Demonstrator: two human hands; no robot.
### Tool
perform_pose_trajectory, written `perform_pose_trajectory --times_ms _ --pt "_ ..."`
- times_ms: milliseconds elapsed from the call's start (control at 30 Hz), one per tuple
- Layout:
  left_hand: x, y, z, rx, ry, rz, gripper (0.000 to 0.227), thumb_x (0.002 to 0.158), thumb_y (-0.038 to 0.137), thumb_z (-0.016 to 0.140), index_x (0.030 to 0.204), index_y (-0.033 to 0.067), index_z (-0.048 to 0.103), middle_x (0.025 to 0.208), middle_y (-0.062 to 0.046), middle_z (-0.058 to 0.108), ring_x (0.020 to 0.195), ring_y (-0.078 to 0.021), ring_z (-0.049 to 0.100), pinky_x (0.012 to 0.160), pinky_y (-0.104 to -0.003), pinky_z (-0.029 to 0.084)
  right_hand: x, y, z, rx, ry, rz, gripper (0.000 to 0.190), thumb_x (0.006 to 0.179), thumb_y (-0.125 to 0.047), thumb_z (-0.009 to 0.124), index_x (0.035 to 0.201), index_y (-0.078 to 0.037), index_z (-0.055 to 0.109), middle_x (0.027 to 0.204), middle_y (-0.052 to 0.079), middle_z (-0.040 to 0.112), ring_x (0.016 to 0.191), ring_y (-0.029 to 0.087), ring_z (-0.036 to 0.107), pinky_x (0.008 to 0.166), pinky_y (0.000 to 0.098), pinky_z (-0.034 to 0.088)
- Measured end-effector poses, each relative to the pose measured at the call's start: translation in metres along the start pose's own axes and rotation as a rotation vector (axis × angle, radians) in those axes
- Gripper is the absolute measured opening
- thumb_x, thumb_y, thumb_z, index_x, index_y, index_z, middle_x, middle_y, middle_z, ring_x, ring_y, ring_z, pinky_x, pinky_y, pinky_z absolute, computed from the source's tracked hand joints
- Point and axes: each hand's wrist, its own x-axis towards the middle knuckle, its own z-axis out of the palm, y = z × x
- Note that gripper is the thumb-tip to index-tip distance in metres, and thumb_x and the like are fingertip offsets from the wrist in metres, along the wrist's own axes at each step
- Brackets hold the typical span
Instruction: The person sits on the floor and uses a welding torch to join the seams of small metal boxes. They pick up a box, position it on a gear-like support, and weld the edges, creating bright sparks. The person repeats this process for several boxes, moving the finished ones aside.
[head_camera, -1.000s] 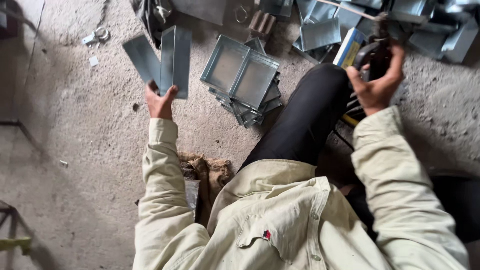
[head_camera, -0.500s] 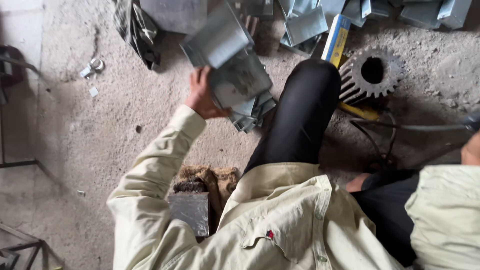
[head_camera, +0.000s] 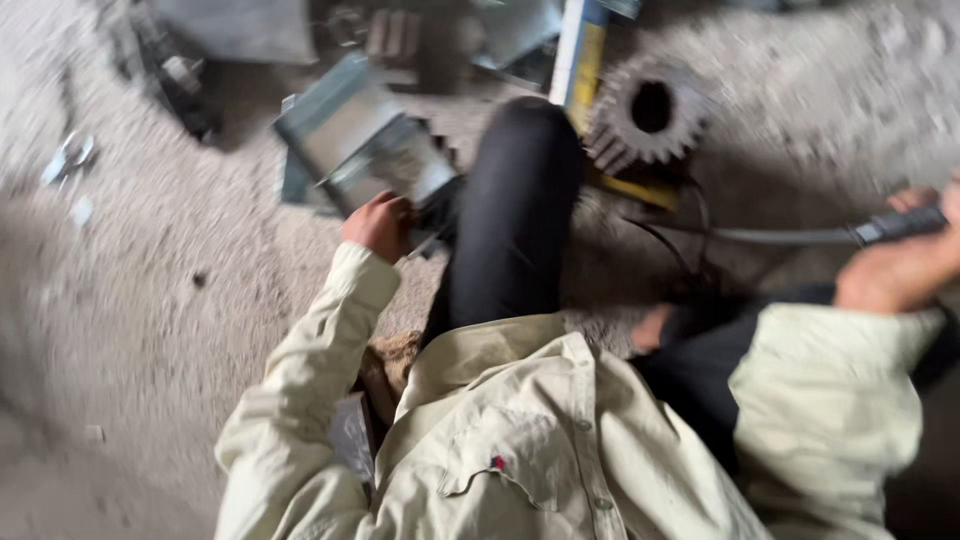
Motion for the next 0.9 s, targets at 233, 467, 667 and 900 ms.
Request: perform_pose_trajectory --times_ms 233,467,667,900 --pt "-0.005 0.021 -0.068 -0.561 0.555 0.011 0.015 0.097 -0.002 0.066 0.109 -0.0022 0.076 0.094 -0.012 0.072 0.077 -0.0226 0.068 0.066 -0.033 0.053 -0.039 -0.008 0.011 0.030 0.042 0.110 0.071 0.092 -0.010 0.072 0.154 -0.013 0.037 0.108 0.013 0.059 0.082 0.024 0.058 0.073 0.0381 0.054" --pt "0.131 0.154 -0.115 -0.283 0.583 0.564 0.006 0.095 0.004 0.065 0.097 -0.0013 0.067 0.096 -0.017 0.066 0.089 -0.0426 0.064 0.090 -0.057 0.045 -0.061 0.000 0.025 -0.234 -0.033 0.030 0.072 0.095 -0.002 0.078 0.151 -0.012 0.034 0.120 0.010 0.061 0.098 0.018 0.063 0.086 0.0314 0.056" --pt "0.309 0.242 0.024 -0.185 0.212 0.408 0.015 0.094 0.019 0.060 0.097 0.0134 0.074 0.084 -0.019 0.073 0.076 -0.0352 0.072 0.066 -0.048 0.058 -0.086 -0.025 0.019 -0.698 -0.141 -0.197 0.074 0.096 -0.006 0.085 0.153 -0.004 0.038 0.114 0.010 0.062 0.087 0.014 0.059 0.078 0.0278 0.052" --pt "0.326 0.278 0.104 -0.129 -0.279 0.454 0.027 0.105 0.032 0.050 0.103 0.0175 0.073 0.095 -0.011 0.074 0.082 -0.0288 0.073 0.087 -0.048 0.051 -0.095 -0.028 0.011 -0.759 -0.128 -0.129 0.078 0.090 -0.011 0.086 0.153 0.000 0.042 0.117 0.011 0.061 0.087 0.015 0.057 0.079 0.0282 0.053"
